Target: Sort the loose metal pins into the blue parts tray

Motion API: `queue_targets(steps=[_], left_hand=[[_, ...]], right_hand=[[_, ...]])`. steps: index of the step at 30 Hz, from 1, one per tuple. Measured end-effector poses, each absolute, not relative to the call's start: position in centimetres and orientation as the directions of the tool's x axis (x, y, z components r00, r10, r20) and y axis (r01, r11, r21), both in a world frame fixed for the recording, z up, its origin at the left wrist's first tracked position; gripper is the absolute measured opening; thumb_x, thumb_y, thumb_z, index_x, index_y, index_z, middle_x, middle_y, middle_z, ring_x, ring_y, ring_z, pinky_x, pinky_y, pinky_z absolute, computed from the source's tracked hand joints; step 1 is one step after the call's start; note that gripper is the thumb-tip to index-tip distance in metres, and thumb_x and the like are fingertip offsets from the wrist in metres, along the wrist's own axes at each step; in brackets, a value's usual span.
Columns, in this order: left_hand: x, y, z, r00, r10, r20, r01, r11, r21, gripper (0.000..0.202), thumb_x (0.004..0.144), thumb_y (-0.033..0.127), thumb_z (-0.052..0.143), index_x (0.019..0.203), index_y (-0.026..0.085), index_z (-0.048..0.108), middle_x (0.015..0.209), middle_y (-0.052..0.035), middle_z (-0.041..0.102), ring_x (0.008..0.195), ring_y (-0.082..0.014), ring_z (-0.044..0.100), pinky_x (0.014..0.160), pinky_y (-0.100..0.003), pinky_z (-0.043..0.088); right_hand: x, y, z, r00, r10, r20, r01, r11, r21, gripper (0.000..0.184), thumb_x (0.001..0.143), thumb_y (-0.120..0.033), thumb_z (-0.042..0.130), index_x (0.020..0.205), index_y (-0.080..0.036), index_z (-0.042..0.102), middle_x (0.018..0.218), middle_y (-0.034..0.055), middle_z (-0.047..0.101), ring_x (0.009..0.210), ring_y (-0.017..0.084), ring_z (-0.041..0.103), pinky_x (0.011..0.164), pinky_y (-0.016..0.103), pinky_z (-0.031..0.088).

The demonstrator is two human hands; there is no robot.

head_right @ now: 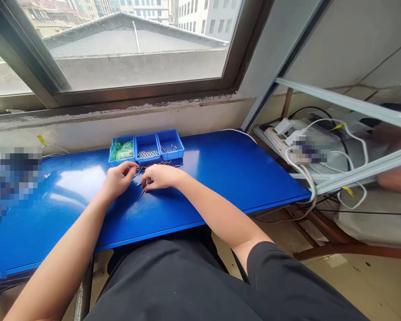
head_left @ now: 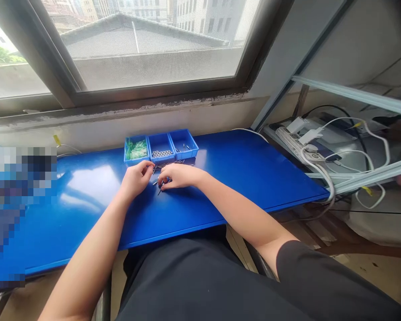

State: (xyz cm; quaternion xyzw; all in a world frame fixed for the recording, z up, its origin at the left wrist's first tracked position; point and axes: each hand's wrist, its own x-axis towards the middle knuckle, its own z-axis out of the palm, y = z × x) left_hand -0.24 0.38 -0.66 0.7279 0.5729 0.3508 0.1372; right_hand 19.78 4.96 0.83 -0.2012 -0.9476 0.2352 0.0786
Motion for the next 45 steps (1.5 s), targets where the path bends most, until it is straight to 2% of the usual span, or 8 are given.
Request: queue_targets(steps=[10, 17, 24, 29, 36, 40, 43, 45], left_hand=[[-0.2, 0.3, -0.5, 0.096, 0.931, 0.352, 0.738, -0.303, 0.602, 0.025, 0.087, 0.032, 0.052, 0.095, 0.017, 0.070, 0.055, 0.0042, 0.053, 0.048, -0.0101, 0.043, 0.053, -0.024, 0.036], [-0.2, 0.3, -0.7, 0.104, 0.929, 0.355, 0.741, -0.311, 0.596, 0.025, 0.088, 0.034, 0.052, 0.095, 0.018, 0.070, 0.055, 0.0039, 0.054, 0.049, -0.0106, 0.046, 0.054, -0.024, 0.037], [-0.1, 0.2, -0.6, 0.097, 0.937, 0.335, 0.740, -0.293, 0.606, 0.025, 0.089, 0.034, 0.052, 0.095, 0.018, 0.070, 0.058, 0.0032, 0.057, 0.051, -0.0108, 0.048, 0.055, -0.024, 0.039], [-0.1, 0.1, -0.5, 0.095, 0.936, 0.340, 0.737, -0.296, 0.608, 0.024, 0.088, 0.033, 0.052, 0.095, 0.018, 0.069, 0.059, 0.0029, 0.059, 0.051, -0.0107, 0.048, 0.056, -0.024, 0.040], [0.0, 0.1, -0.4, 0.101, 0.921, 0.377, 0.715, -0.331, 0.616, 0.020, 0.087, 0.030, 0.052, 0.092, 0.018, 0.068, 0.056, 0.0046, 0.053, 0.048, -0.0095, 0.042, 0.053, -0.023, 0.037], [0.0, 0.1, -0.4, 0.095, 0.917, 0.388, 0.709, -0.336, 0.620, 0.020, 0.087, 0.029, 0.053, 0.096, 0.019, 0.068, 0.054, 0.0061, 0.047, 0.048, -0.0090, 0.041, 0.053, -0.022, 0.037], [0.0, 0.1, -0.5, 0.099, 0.914, 0.393, 0.697, -0.345, 0.629, 0.021, 0.086, 0.030, 0.056, 0.099, 0.019, 0.067, 0.056, 0.0062, 0.048, 0.049, -0.0089, 0.042, 0.055, -0.022, 0.038], [0.0, 0.1, -0.5, 0.105, 0.915, 0.388, 0.692, -0.348, 0.632, 0.021, 0.086, 0.032, 0.058, 0.100, 0.019, 0.067, 0.056, 0.0062, 0.049, 0.049, -0.0088, 0.042, 0.055, -0.022, 0.038]], right_hand=[[19.5, 5.3, 0.3, -0.883, 0.457, 0.105, 0.371, 0.819, -0.438, 0.021, 0.085, -0.011, 0.060, 0.096, -0.018, 0.077, 0.089, 0.0058, 0.068, 0.079, 0.015, 0.058, 0.072, 0.026, 0.042], [18.9, 4.8, -0.4, -0.884, 0.436, 0.170, 0.350, 0.856, -0.380, 0.027, 0.086, -0.009, 0.053, 0.100, -0.017, 0.075, 0.092, 0.0080, 0.068, 0.085, 0.017, 0.059, 0.076, 0.028, 0.044], [18.5, 4.4, -0.8, -0.855, 0.468, 0.223, 0.371, 0.853, -0.367, 0.018, 0.087, -0.010, 0.053, 0.089, -0.015, 0.070, 0.089, 0.0076, 0.064, 0.080, 0.016, 0.056, 0.071, 0.027, 0.043], [18.5, 4.7, -1.2, -0.847, 0.451, 0.280, 0.342, 0.867, -0.361, 0.015, 0.089, -0.011, 0.053, 0.090, -0.014, 0.067, 0.094, 0.0088, 0.061, 0.086, 0.018, 0.055, 0.077, 0.029, 0.044], [18.2, 4.8, -1.0, -0.725, 0.557, 0.405, 0.393, 0.818, -0.421, 0.019, 0.097, -0.018, 0.046, 0.096, -0.013, 0.064, 0.095, 0.0097, 0.066, 0.092, 0.021, 0.053, 0.090, 0.038, 0.042], [18.0, 5.1, -1.1, -0.628, 0.625, 0.464, 0.418, 0.774, -0.476, 0.015, 0.095, -0.018, 0.051, 0.097, -0.014, 0.066, 0.097, 0.0092, 0.069, 0.094, 0.021, 0.055, 0.094, 0.040, 0.040], [18.0, 5.2, -1.2, -0.567, 0.666, 0.484, 0.336, 0.724, -0.602, 0.011, 0.091, -0.014, 0.053, 0.093, -0.015, 0.064, 0.094, 0.0074, 0.068, 0.090, 0.018, 0.059, 0.089, 0.033, 0.045], [18.0, 5.1, -1.1, -0.504, 0.732, 0.459, 0.281, 0.641, -0.714, 0.005, 0.089, -0.017, 0.056, 0.089, -0.015, 0.061, 0.087, 0.0045, 0.067, 0.081, 0.015, 0.061, 0.079, 0.028, 0.048]])
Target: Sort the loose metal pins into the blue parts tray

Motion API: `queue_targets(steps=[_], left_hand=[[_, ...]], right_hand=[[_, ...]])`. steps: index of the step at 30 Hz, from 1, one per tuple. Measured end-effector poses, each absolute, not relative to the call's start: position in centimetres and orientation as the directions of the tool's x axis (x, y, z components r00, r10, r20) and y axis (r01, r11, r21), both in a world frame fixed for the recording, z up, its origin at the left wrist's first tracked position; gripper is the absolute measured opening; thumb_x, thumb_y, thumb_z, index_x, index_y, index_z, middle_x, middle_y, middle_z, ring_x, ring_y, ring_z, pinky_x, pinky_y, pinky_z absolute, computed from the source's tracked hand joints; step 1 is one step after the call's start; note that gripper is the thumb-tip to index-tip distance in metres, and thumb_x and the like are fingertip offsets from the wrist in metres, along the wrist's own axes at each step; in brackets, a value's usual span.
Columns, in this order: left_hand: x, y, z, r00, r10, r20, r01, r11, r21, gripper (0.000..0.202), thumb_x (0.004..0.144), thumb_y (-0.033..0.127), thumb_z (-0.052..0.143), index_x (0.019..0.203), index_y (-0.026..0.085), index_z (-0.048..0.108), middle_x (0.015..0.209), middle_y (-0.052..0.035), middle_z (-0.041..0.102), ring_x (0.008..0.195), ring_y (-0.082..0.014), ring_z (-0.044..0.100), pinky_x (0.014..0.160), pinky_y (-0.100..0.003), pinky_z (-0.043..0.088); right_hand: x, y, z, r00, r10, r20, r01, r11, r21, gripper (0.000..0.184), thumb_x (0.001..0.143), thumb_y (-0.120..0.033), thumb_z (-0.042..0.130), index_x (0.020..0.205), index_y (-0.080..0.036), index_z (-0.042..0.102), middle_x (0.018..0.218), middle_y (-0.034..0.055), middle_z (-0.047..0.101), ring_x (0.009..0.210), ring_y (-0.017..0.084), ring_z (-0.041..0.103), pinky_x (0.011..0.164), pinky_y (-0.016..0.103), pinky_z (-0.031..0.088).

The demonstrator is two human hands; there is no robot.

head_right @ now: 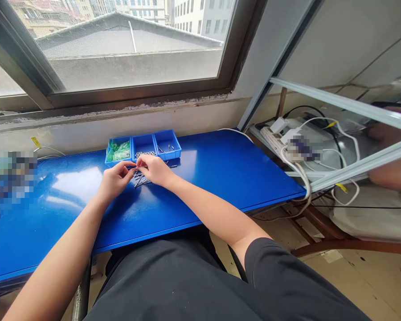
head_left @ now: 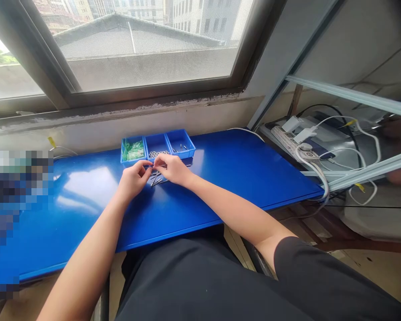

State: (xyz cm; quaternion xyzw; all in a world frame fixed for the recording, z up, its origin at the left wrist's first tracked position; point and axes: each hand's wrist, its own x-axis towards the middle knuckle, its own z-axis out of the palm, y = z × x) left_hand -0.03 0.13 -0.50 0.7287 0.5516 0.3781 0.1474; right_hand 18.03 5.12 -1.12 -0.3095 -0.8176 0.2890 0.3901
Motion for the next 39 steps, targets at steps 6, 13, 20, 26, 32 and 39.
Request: queue_targets(steps=[6, 13, 20, 26, 32, 39], left_hand=[[-0.19, 0.24, -0.54, 0.110, 0.912, 0.395, 0.691, -0.356, 0.629, 0.022, 0.087, 0.038, 0.059, 0.097, 0.020, 0.068, 0.055, 0.0063, 0.046, 0.049, -0.0088, 0.039, 0.053, -0.022, 0.035], [-0.09, 0.05, -0.36, 0.102, 0.912, 0.397, 0.697, -0.351, 0.625, 0.019, 0.089, 0.037, 0.057, 0.093, 0.021, 0.066, 0.055, 0.0069, 0.045, 0.048, -0.0085, 0.038, 0.053, -0.022, 0.035], [0.01, 0.07, -0.12, 0.053, 0.926, 0.374, 0.718, -0.296, 0.631, 0.017, 0.091, 0.033, 0.051, 0.092, 0.020, 0.061, 0.055, 0.0064, 0.046, 0.048, -0.0094, 0.040, 0.055, -0.023, 0.036], [-0.32, 0.35, -0.50, 0.029, 0.932, 0.361, 0.727, -0.268, 0.633, 0.020, 0.093, 0.036, 0.047, 0.091, 0.020, 0.059, 0.059, 0.0039, 0.053, 0.051, -0.0115, 0.047, 0.055, -0.024, 0.037], [-0.33, 0.40, -0.54, 0.015, 0.924, 0.382, 0.742, -0.267, 0.615, 0.024, 0.094, 0.037, 0.045, 0.087, 0.019, 0.058, 0.059, 0.0033, 0.053, 0.051, -0.0117, 0.048, 0.055, -0.024, 0.038], [-0.16, 0.22, -0.37, 0.022, 0.904, 0.427, 0.724, -0.308, 0.616, 0.017, 0.092, 0.032, 0.052, 0.103, 0.021, 0.058, 0.054, 0.0080, 0.044, 0.047, -0.0090, 0.039, 0.057, -0.023, 0.037]], right_hand=[[17.92, 5.03, -1.09, -0.407, 0.828, 0.386, 0.226, 0.501, -0.835, 0.016, 0.083, -0.030, 0.065, 0.085, -0.016, 0.059, 0.079, 0.0008, 0.066, 0.070, 0.012, 0.061, 0.069, 0.026, 0.049], [17.75, 4.67, -0.70, -0.418, 0.835, 0.358, 0.224, 0.477, -0.850, 0.013, 0.084, -0.027, 0.066, 0.089, -0.015, 0.063, 0.084, 0.0035, 0.070, 0.075, 0.013, 0.065, 0.074, 0.027, 0.051], [17.80, 4.89, -0.73, -0.389, 0.827, 0.405, 0.247, 0.517, -0.819, 0.013, 0.084, -0.024, 0.066, 0.093, -0.014, 0.068, 0.085, 0.0037, 0.071, 0.072, 0.012, 0.061, 0.074, 0.026, 0.050], [17.77, 5.01, -0.84, -0.380, 0.824, 0.420, 0.261, 0.531, -0.806, 0.015, 0.086, -0.022, 0.064, 0.096, -0.014, 0.071, 0.092, 0.0057, 0.073, 0.077, 0.013, 0.064, 0.078, 0.028, 0.052], [17.77, 5.04, -0.74, -0.344, 0.840, 0.420, 0.272, 0.517, -0.812, 0.014, 0.086, -0.022, 0.064, 0.094, -0.015, 0.072, 0.092, 0.0052, 0.073, 0.077, 0.013, 0.065, 0.078, 0.028, 0.053], [17.79, 4.95, -0.45, -0.332, 0.863, 0.380, 0.289, 0.477, -0.830, 0.013, 0.086, -0.021, 0.063, 0.092, -0.014, 0.072, 0.089, 0.0051, 0.073, 0.076, 0.013, 0.065, 0.077, 0.027, 0.052]])
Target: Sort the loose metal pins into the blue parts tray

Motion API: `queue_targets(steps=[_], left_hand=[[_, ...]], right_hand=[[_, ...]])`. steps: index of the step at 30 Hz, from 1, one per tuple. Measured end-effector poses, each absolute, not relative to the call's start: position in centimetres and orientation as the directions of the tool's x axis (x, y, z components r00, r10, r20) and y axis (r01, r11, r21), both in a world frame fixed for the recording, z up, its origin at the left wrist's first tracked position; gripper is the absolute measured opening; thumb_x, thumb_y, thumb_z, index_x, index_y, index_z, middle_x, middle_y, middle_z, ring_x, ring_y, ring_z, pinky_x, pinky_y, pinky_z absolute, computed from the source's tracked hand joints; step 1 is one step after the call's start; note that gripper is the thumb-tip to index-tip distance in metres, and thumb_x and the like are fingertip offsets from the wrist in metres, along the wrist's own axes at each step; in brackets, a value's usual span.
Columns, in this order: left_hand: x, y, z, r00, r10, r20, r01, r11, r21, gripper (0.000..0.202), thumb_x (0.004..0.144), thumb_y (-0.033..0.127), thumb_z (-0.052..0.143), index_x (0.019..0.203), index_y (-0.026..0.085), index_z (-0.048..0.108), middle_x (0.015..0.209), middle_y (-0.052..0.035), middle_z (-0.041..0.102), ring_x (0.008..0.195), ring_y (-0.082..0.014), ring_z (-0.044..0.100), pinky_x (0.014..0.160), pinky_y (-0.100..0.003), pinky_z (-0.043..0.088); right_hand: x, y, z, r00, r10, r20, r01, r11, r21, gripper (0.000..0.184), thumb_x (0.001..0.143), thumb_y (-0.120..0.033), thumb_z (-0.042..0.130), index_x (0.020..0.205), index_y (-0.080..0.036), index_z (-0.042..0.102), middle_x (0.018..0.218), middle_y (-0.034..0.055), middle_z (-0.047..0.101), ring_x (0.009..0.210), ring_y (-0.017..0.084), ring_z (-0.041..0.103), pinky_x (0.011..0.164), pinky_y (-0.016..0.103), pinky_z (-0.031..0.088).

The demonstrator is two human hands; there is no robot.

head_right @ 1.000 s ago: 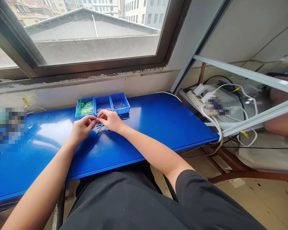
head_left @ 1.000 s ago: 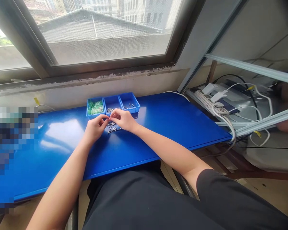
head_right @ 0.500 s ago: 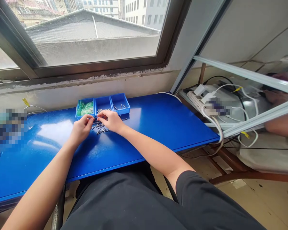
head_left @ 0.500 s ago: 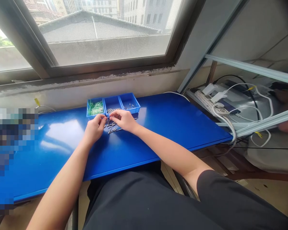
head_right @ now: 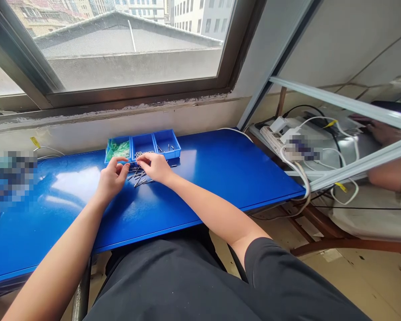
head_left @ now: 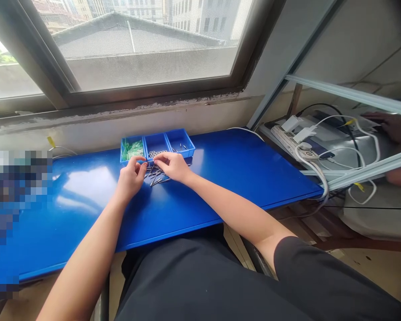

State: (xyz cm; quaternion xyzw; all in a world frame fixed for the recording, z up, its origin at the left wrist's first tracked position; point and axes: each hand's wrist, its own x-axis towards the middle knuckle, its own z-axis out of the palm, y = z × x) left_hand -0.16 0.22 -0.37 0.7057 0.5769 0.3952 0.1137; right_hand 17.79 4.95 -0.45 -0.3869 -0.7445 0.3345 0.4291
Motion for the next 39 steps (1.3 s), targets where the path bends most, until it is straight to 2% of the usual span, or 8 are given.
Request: queue_targets(steps=[6, 13, 21, 25, 31, 39], left_hand=[[-0.27, 0.25, -0.43, 0.029, 0.903, 0.430, 0.747, -0.305, 0.591, 0.014, 0.093, 0.032, 0.051, 0.097, 0.020, 0.057, 0.054, 0.0073, 0.045, 0.046, -0.0094, 0.040, 0.055, -0.023, 0.036], [-0.56, 0.51, -0.60, 0.020, 0.913, 0.406, 0.762, -0.277, 0.586, 0.023, 0.095, 0.037, 0.045, 0.089, 0.019, 0.059, 0.057, 0.0037, 0.052, 0.051, -0.0119, 0.048, 0.055, -0.024, 0.037], [-0.17, 0.24, -0.48, 0.036, 0.906, 0.422, 0.718, -0.317, 0.620, 0.018, 0.091, 0.034, 0.054, 0.101, 0.020, 0.060, 0.056, 0.0069, 0.047, 0.047, -0.0091, 0.041, 0.056, -0.023, 0.037], [-0.23, 0.26, -0.46, 0.027, 0.909, 0.415, 0.708, -0.310, 0.634, 0.016, 0.091, 0.034, 0.054, 0.097, 0.020, 0.061, 0.055, 0.0068, 0.045, 0.047, -0.0089, 0.039, 0.055, -0.023, 0.036], [-0.52, 0.54, -0.73, 0.018, 0.910, 0.414, 0.732, -0.294, 0.614, 0.023, 0.093, 0.037, 0.050, 0.088, 0.018, 0.062, 0.057, 0.0047, 0.050, 0.051, -0.0097, 0.044, 0.055, -0.023, 0.036], [-0.19, 0.25, -0.55, 0.019, 0.889, 0.457, 0.698, -0.339, 0.630, 0.016, 0.090, 0.031, 0.057, 0.103, 0.021, 0.060, 0.054, 0.0086, 0.046, 0.046, -0.0078, 0.039, 0.056, -0.022, 0.037]], right_hand=[[17.67, 4.79, -0.40, -0.335, 0.880, 0.336, 0.267, 0.431, -0.862, 0.014, 0.086, -0.023, 0.064, 0.093, -0.014, 0.072, 0.090, 0.0056, 0.074, 0.077, 0.013, 0.065, 0.077, 0.027, 0.053], [17.51, 4.54, -0.47, -0.351, 0.879, 0.324, 0.222, 0.414, -0.883, 0.014, 0.086, -0.024, 0.063, 0.093, -0.015, 0.072, 0.092, 0.0054, 0.074, 0.079, 0.013, 0.066, 0.078, 0.027, 0.053], [17.43, 4.94, -0.78, -0.313, 0.899, 0.307, 0.187, 0.375, -0.908, 0.015, 0.085, -0.024, 0.064, 0.093, -0.014, 0.072, 0.088, 0.0050, 0.073, 0.077, 0.013, 0.066, 0.076, 0.027, 0.054], [17.39, 4.90, -0.84, -0.317, 0.902, 0.293, 0.180, 0.360, -0.915, 0.016, 0.085, -0.024, 0.064, 0.094, -0.014, 0.072, 0.090, 0.0058, 0.073, 0.078, 0.013, 0.067, 0.077, 0.028, 0.054], [17.35, 4.72, -0.71, -0.322, 0.902, 0.289, 0.158, 0.352, -0.922, 0.016, 0.084, -0.024, 0.065, 0.094, -0.013, 0.072, 0.091, 0.0066, 0.074, 0.080, 0.014, 0.067, 0.078, 0.028, 0.055], [17.28, 4.96, -0.97, -0.307, 0.908, 0.287, 0.113, 0.334, -0.936, 0.015, 0.083, -0.024, 0.066, 0.092, -0.013, 0.072, 0.087, 0.0059, 0.074, 0.076, 0.013, 0.067, 0.075, 0.028, 0.055]])
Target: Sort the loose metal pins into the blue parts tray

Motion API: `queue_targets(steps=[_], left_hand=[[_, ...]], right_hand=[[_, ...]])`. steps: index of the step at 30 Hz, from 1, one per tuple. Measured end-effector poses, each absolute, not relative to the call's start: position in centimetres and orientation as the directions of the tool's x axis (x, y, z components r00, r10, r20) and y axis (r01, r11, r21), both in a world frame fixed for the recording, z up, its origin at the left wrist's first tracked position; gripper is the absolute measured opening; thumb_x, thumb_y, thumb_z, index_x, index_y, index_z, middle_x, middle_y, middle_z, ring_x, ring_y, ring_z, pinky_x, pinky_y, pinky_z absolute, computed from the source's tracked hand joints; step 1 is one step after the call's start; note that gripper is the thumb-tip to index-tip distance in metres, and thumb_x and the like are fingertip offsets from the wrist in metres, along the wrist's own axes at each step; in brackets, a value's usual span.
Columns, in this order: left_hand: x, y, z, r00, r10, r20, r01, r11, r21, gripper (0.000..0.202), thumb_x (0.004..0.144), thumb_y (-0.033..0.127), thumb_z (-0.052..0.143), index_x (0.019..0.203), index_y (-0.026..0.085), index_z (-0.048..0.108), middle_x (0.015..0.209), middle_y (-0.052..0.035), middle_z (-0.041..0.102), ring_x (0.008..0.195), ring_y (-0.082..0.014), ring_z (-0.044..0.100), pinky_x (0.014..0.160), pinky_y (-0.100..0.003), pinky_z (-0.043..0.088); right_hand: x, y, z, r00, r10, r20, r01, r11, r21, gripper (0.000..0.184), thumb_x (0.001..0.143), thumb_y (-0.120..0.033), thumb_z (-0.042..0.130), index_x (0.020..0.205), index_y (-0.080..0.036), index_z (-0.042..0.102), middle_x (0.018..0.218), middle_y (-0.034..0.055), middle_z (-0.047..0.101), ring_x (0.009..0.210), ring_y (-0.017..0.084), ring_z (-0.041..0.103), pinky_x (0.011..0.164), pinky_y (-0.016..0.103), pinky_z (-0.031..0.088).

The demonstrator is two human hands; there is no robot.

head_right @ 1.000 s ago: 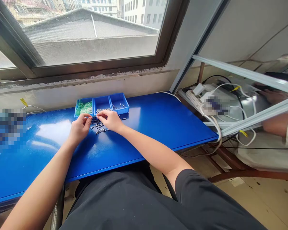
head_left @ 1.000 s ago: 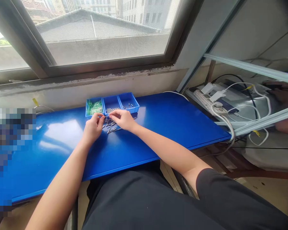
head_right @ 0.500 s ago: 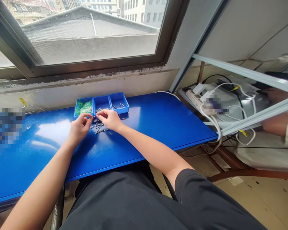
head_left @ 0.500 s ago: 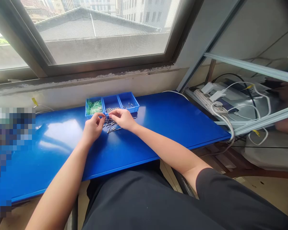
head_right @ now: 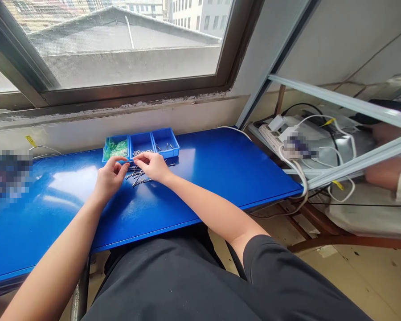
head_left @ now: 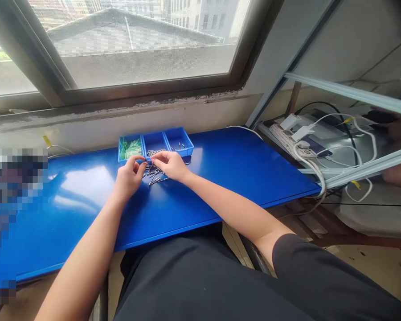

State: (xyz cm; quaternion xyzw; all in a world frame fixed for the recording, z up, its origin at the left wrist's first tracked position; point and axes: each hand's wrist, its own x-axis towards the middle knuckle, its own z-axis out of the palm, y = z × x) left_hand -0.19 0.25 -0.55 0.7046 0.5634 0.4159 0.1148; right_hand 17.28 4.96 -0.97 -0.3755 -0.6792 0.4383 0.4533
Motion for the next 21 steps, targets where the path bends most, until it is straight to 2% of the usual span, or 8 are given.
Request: queue_targets(steps=[7, 13, 21], left_hand=[[-0.29, 0.33, -0.59, 0.017, 0.887, 0.461, 0.713, -0.334, 0.616, 0.012, 0.091, 0.031, 0.055, 0.095, 0.021, 0.058, 0.054, 0.0084, 0.044, 0.047, -0.0080, 0.039, 0.055, -0.021, 0.035], [-0.46, 0.52, -0.54, 0.023, 0.890, 0.456, 0.748, -0.318, 0.583, 0.019, 0.095, 0.033, 0.049, 0.090, 0.019, 0.059, 0.056, 0.0050, 0.050, 0.049, -0.0098, 0.044, 0.053, -0.023, 0.035], [-0.22, 0.37, -0.60, 0.022, 0.887, 0.462, 0.690, -0.348, 0.635, 0.015, 0.091, 0.033, 0.056, 0.098, 0.021, 0.061, 0.055, 0.0075, 0.045, 0.047, -0.0082, 0.039, 0.054, -0.022, 0.035]], right_hand=[[17.31, 4.99, -1.09, -0.317, 0.901, 0.295, 0.096, 0.340, -0.936, 0.015, 0.084, -0.024, 0.066, 0.093, -0.014, 0.072, 0.087, 0.0057, 0.074, 0.076, 0.013, 0.067, 0.075, 0.028, 0.055], [17.22, 4.90, -1.06, -0.314, 0.901, 0.298, 0.102, 0.344, -0.933, 0.016, 0.084, -0.024, 0.066, 0.093, -0.014, 0.073, 0.089, 0.0062, 0.073, 0.077, 0.014, 0.067, 0.077, 0.029, 0.055], [17.15, 5.09, -1.22, -0.288, 0.909, 0.301, 0.089, 0.339, -0.937, 0.014, 0.083, -0.024, 0.066, 0.091, -0.014, 0.071, 0.087, 0.0050, 0.073, 0.075, 0.012, 0.067, 0.074, 0.027, 0.054]])
